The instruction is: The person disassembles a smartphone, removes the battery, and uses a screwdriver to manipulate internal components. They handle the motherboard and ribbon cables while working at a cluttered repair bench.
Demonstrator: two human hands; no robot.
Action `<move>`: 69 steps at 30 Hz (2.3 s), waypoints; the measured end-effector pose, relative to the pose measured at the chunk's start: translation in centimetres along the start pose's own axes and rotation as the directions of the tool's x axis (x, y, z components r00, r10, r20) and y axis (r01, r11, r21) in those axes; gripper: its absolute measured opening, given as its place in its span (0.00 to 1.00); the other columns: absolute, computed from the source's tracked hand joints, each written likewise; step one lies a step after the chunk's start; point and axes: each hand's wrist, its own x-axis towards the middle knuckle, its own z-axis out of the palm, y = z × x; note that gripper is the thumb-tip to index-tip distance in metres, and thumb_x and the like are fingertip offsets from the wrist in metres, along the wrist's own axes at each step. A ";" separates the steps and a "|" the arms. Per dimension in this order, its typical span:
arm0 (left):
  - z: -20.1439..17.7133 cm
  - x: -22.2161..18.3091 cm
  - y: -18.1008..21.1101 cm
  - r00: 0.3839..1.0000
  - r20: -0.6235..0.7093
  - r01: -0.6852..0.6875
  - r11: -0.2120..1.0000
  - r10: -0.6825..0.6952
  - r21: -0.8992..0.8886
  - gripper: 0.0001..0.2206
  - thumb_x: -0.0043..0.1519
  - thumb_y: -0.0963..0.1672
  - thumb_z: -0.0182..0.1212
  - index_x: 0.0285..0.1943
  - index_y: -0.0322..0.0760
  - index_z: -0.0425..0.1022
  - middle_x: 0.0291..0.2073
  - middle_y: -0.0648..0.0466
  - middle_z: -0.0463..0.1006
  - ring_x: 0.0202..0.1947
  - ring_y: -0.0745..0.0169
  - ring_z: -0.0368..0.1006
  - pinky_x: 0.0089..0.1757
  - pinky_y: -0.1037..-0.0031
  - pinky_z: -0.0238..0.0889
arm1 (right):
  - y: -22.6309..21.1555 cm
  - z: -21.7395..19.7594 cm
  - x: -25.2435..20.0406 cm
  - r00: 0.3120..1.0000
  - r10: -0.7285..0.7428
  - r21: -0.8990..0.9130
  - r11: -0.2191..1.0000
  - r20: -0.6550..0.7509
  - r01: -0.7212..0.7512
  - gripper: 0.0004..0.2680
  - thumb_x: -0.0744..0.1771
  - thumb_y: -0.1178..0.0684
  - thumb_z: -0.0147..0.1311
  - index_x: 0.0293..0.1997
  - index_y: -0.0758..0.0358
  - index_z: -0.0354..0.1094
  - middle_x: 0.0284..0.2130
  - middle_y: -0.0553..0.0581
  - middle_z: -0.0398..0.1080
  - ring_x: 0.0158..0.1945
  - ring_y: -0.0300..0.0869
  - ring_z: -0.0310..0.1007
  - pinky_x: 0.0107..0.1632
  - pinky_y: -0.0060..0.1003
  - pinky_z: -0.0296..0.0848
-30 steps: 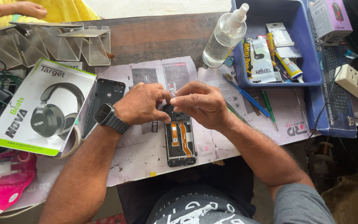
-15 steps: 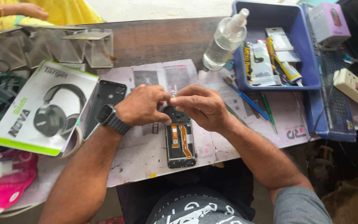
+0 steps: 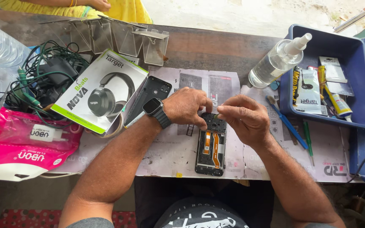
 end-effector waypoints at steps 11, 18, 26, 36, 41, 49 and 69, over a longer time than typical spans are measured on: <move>0.3 0.2 -0.1 1.000 0.014 0.014 1.000 -0.014 -0.005 0.23 0.42 0.52 0.79 0.45 0.47 0.83 0.40 0.55 0.80 0.43 0.58 0.78 0.43 0.63 0.71 | -0.1 -0.2 0.0 1.000 -0.006 -0.044 0.999 0.006 0.006 0.09 0.66 0.58 0.65 0.49 0.56 0.74 0.37 0.51 0.76 0.36 0.34 0.77 0.35 0.29 0.76; 0.3 0.2 0.0 1.000 0.017 0.021 1.000 -0.020 -0.011 0.22 0.42 0.52 0.79 0.46 0.48 0.83 0.39 0.55 0.80 0.43 0.59 0.78 0.43 0.64 0.72 | -0.1 -0.1 0.0 1.000 -0.010 -0.017 1.000 -0.001 0.010 0.10 0.65 0.57 0.65 0.50 0.57 0.74 0.37 0.54 0.75 0.37 0.36 0.77 0.36 0.29 0.78; 0.4 0.2 -0.1 1.000 0.012 0.011 1.000 -0.011 -0.010 0.23 0.42 0.52 0.79 0.46 0.47 0.83 0.39 0.55 0.80 0.43 0.59 0.78 0.42 0.64 0.72 | 0.0 0.1 0.1 0.999 -0.029 0.019 0.999 0.029 0.028 0.10 0.66 0.56 0.63 0.52 0.57 0.72 0.39 0.55 0.76 0.40 0.37 0.78 0.38 0.28 0.79; 0.3 0.2 0.0 1.000 0.018 0.004 1.000 -0.004 -0.006 0.23 0.43 0.52 0.79 0.46 0.47 0.83 0.39 0.55 0.80 0.42 0.59 0.78 0.42 0.63 0.71 | -0.2 -0.2 0.1 1.000 -0.007 0.022 1.000 0.024 0.007 0.09 0.66 0.57 0.63 0.51 0.57 0.74 0.39 0.56 0.75 0.37 0.35 0.77 0.37 0.29 0.79; 0.2 0.1 -0.1 1.000 0.019 -0.017 1.000 0.017 0.001 0.23 0.43 0.52 0.79 0.47 0.47 0.82 0.39 0.55 0.80 0.42 0.58 0.78 0.42 0.63 0.72 | -0.1 0.0 0.3 0.999 0.015 0.080 0.997 0.032 -0.017 0.09 0.69 0.60 0.57 0.55 0.59 0.71 0.43 0.55 0.77 0.45 0.38 0.80 0.45 0.31 0.83; 0.1 -0.1 -0.1 1.000 0.001 -0.019 1.000 0.019 0.006 0.23 0.43 0.52 0.79 0.45 0.47 0.82 0.39 0.55 0.80 0.42 0.58 0.78 0.42 0.63 0.71 | -0.3 0.0 0.3 0.999 0.021 0.019 1.000 0.024 -0.021 0.08 0.68 0.59 0.61 0.52 0.59 0.73 0.42 0.56 0.76 0.42 0.38 0.79 0.41 0.30 0.80; -0.1 -0.1 0.1 1.000 0.008 -0.014 1.000 0.014 0.025 0.22 0.44 0.51 0.79 0.46 0.47 0.81 0.41 0.54 0.80 0.45 0.54 0.77 0.45 0.62 0.70 | -0.7 0.0 0.3 0.998 0.047 0.089 0.995 0.052 -0.052 0.09 0.69 0.63 0.60 0.55 0.62 0.72 0.44 0.59 0.76 0.45 0.42 0.79 0.43 0.30 0.80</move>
